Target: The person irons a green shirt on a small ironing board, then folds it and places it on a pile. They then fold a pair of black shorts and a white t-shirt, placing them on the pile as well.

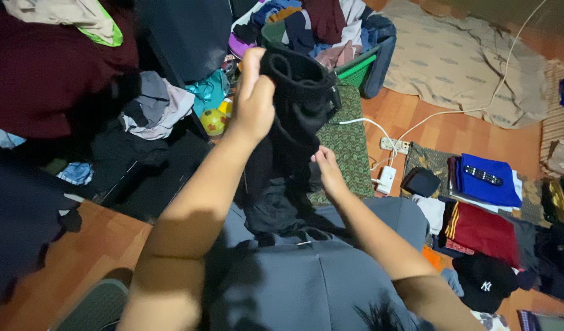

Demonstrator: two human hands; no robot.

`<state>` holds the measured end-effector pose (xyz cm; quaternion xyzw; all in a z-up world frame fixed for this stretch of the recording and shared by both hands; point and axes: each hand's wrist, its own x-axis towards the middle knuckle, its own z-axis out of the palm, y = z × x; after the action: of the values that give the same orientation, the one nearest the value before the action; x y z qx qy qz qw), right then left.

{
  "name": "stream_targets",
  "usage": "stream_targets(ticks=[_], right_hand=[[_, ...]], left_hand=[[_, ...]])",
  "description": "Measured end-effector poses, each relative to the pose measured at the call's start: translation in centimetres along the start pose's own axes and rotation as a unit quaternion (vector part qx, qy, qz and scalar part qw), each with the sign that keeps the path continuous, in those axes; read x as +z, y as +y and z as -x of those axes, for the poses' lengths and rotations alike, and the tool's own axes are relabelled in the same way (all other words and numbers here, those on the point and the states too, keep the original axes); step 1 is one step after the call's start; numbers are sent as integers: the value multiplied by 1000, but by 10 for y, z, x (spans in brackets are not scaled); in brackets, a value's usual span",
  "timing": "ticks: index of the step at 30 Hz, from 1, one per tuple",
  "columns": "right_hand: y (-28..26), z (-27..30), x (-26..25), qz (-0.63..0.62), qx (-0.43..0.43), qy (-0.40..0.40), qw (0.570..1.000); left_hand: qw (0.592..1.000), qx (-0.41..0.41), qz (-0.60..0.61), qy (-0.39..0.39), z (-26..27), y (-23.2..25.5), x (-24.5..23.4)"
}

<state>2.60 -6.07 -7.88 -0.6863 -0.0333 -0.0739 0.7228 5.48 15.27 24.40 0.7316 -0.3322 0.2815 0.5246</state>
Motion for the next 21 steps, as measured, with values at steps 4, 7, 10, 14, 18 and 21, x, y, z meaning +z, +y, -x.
stream_targets(ticks=[4, 7, 10, 14, 18, 21], right_hand=[[-11, 6, 6, 79, 83, -110, 987], [-52, 11, 19, -7, 6, 17, 1000], [-75, 13, 28, -112, 144, -114, 977], [-53, 23, 32, -152, 149, -184, 960], [-21, 21, 23, -75, 118, -129, 982], [-24, 35, 35, -79, 157, -137, 975]], left_hand=[[996, -26, 86, 21, 6, -14, -14], [991, -47, 120, 24, 10, -22, -21], [997, -4, 68, 24, 10, -25, -26], [976, -80, 200, 41, 13, -25, -28], [992, -33, 117, 41, 15, -26, -40], [988, -44, 130, 74, 19, -22, -41]])
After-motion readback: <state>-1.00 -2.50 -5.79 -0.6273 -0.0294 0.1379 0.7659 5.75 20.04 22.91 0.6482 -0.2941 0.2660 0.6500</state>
